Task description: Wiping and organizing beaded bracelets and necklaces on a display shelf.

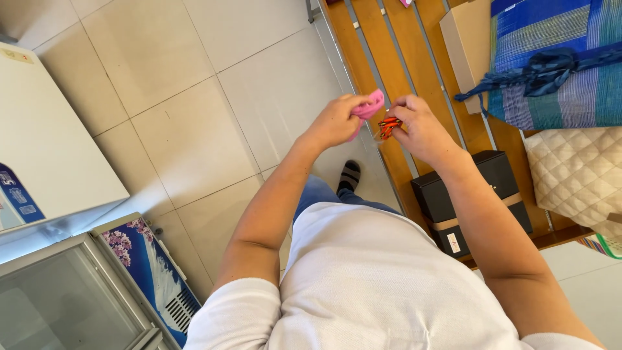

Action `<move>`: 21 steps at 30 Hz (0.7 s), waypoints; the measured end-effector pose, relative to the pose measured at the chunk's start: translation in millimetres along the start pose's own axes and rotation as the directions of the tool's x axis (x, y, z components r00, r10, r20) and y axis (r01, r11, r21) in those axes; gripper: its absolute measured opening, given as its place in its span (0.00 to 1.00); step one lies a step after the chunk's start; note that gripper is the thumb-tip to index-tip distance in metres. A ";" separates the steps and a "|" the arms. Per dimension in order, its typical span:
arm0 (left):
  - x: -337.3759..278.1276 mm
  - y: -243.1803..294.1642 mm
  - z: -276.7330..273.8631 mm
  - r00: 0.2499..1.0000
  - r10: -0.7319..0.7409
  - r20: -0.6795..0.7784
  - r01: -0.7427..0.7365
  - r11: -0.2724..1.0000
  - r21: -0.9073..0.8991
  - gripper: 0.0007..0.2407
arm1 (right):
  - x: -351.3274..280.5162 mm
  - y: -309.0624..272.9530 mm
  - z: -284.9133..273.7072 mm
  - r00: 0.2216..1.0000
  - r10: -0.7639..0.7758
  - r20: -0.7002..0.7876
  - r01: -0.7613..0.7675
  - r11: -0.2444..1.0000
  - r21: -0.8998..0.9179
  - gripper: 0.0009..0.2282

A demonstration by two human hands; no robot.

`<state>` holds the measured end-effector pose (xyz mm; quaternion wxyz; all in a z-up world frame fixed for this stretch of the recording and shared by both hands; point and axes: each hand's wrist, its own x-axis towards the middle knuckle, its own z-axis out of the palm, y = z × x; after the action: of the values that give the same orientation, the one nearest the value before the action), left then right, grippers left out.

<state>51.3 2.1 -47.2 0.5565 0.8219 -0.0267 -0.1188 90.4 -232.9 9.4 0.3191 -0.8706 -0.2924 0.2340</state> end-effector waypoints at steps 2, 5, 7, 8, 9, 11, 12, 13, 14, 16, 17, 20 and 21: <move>2.0 12.7 -6.0 0.999 -0.005 -0.043 0.004 1.000 -0.024 0.18 | 0.8 -9.3 -5.4 0.988 -0.119 -0.095 0.112 0.991 -0.075 0.10; 9.4 27.6 -9.3 0.996 0.045 -0.074 -0.054 0.991 -0.125 0.20 | 5.4 -17.1 -7.4 0.947 -0.235 -0.218 0.203 0.966 -0.159 0.11; 14.2 28.3 -3.5 0.993 0.100 -0.061 -0.110 0.972 -0.208 0.20 | 7.1 -10.2 -1.2 0.942 -0.220 -0.254 0.184 0.970 -0.158 0.12; 17.4 25.0 1.5 0.998 0.069 0.002 -0.067 0.974 -0.216 0.21 | 8.1 -1.2 3.7 0.939 -0.164 -0.302 0.166 0.986 -0.019 0.13; 20.9 21.6 6.8 0.997 0.039 0.067 -0.023 0.975 -0.223 0.23 | 9.0 8.0 8.5 0.935 -0.100 -0.341 0.149 0.981 0.120 0.15; 26.0 0.9 13.1 0.997 0.028 0.076 -0.013 0.983 -0.185 0.22 | 12.7 10.3 5.1 0.916 -0.062 -0.395 0.136 0.977 0.162 0.15; 28.9 -9.9 16.2 0.997 0.012 0.081 0.000 0.989 -0.146 0.21 | 14.8 11.5 3.5 0.896 -0.023 -0.444 0.128 0.970 0.207 0.16; 32.2 -10.5 15.0 0.996 0.018 0.089 -0.005 0.989 -0.149 0.21 | 17.9 7.1 -3.2 0.894 -0.017 -0.448 0.121 0.971 0.204 0.16; 36.0 -11.4 13.8 0.993 -0.086 0.079 0.103 0.966 -0.236 0.21 | 21.5 2.9 -10.1 0.866 -0.035 -0.499 0.145 0.972 0.183 0.15; 46.0 -20.7 15.7 0.978 -0.186 0.092 0.206 0.924 -0.322 0.21 | 30.4 -1.4 -19.5 0.833 -0.046 -0.551 0.158 0.975 0.156 0.14; 52.2 -29.8 18.6 0.968 -0.200 0.151 0.248 0.852 -0.461 0.20 | 36.3 -1.2 -21.5 0.844 -0.027 -0.535 0.126 0.981 0.150 0.13; 70.4 -51.8 23.3 0.937 -0.177 0.301 0.342 0.640 -0.688 0.18 | 58.7 3.7 -24.9 0.860 0.022 -0.511 0.071 0.984 0.162 0.11; 79.1 -58.4 22.7 0.917 -0.142 0.373 0.391 0.507 -0.768 0.17 | 69.3 6.6 -26.8 0.866 0.040 -0.499 0.059 0.982 0.181 0.09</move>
<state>117.8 -10.3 -122.1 0.8430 0.4312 0.0874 -0.3095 158.5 -202.6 8.0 0.4665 -0.8655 -0.1805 0.0258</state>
